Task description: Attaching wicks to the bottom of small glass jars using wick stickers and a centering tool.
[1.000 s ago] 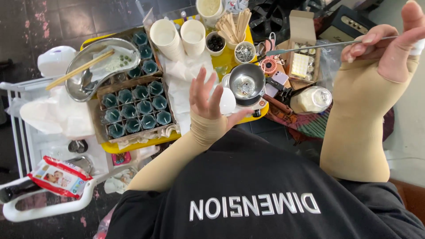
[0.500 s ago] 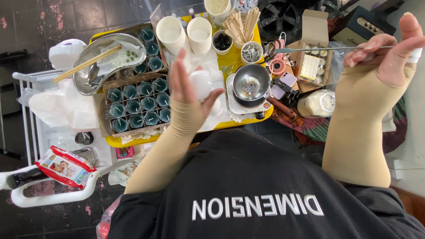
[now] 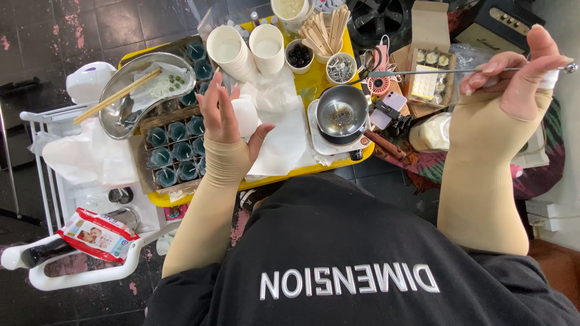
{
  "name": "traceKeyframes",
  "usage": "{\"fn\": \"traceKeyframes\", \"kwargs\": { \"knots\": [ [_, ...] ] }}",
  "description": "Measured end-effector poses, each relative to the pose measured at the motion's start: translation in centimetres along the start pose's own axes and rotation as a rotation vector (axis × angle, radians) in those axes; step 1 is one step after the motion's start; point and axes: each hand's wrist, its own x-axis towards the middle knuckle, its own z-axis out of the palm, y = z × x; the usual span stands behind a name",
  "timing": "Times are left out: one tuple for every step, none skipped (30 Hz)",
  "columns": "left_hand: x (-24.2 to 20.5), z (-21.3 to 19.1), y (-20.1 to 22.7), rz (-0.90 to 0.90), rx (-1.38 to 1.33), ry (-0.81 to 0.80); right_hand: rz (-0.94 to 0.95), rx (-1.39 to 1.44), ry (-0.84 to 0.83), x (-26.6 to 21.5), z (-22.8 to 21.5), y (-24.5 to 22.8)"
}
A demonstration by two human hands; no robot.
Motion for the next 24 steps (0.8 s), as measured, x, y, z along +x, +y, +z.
{"fn": "traceKeyframes", "kwargs": {
  "knots": [
    [-0.1,-0.1,0.1,-0.002,-0.001,-0.002,0.002,-0.001,0.001,-0.1,0.4,0.1],
    [-0.3,-0.3,0.2,-0.019,-0.017,-0.013,-0.009,-0.019,-0.011,-0.2,0.8,0.2],
    [-0.2,-0.4,0.2,-0.032,-0.034,-0.022,-0.025,-0.035,-0.022,-0.2,1.2,0.3],
    [0.0,-0.4,0.2,-0.028,-0.034,-0.021,-0.028,-0.034,-0.021,-0.2,1.7,0.3],
    [0.0,-0.4,0.3,-0.037,-0.030,-0.013,0.002,0.000,-0.003,-0.4,2.0,0.4],
    [0.0,-0.4,0.5,-0.045,-0.027,-0.005,0.033,0.033,0.015,-0.5,2.3,0.4],
    [-0.1,-0.2,0.5,-0.046,-0.029,-0.006,0.034,0.032,0.015,-0.5,2.6,0.5],
    [-0.2,-0.1,0.6,-0.089,-0.032,0.008,0.036,0.017,0.000,-0.4,2.8,0.6],
    [-0.4,0.1,0.8,-0.133,-0.036,0.021,0.039,0.001,-0.013,-0.5,3.0,0.6],
    [-0.5,0.1,1.0,-0.135,-0.038,0.019,0.042,-0.002,-0.012,-0.6,3.5,0.5],
    [-0.3,0.3,1.1,-0.139,-0.019,0.038,0.052,-0.005,-0.017,-0.5,4.1,0.3],
    [-0.2,0.4,1.2,-0.142,-0.001,0.057,0.062,-0.008,-0.021,-0.5,4.7,0.2],
    [-0.5,0.7,1.1,-0.144,-0.003,0.058,0.062,-0.011,-0.022,-0.5,4.6,0.3],
    [-0.7,1.0,1.0,-0.150,-0.020,0.051,0.074,-0.013,-0.029,-0.4,4.6,0.5],
    [-1.0,1.2,1.0,-0.157,-0.035,0.045,0.088,-0.014,-0.038,-0.4,4.5,0.7],
    [-1.0,1.2,1.1,-0.160,-0.035,0.046,0.089,-0.016,-0.040,-0.5,4.4,0.8],
    [-0.9,1.1,1.3,-0.160,-0.038,0.066,0.110,0.003,-0.042,-0.4,4.3,1.0],
    [-0.8,1.1,1.4,-0.159,-0.042,0.085,0.130,0.021,-0.043,-0.3,4.2,1.2],
    [-1.0,1.1,1.4,-0.161,-0.041,0.087,0.131,0.020,-0.045,-0.3,4.5,1.2],
    [-1.2,1.0,1.4,-0.182,-0.118,0.093,0.135,0.017,-0.041,-0.2,4.7,1.2],
    [-1.3,1.0,1.4,-0.203,-0.196,0.099,0.140,0.014,-0.035,-0.2,5.0,1.1],
    [-0.5,0.0,2.7,-0.204,-0.196,0.100,0.140,0.014,-0.036,-0.2,5.2,1.2],
    [0.4,-1.0,4.0,-0.149,0.001,0.168,0.122,-0.001,-0.059,-0.1,5.3,1.3],
    [1.2,-2.1,5.4,-0.095,0.196,0.237,0.105,-0.015,-0.081,-0.1,5.4,1.3]
  ]
}}
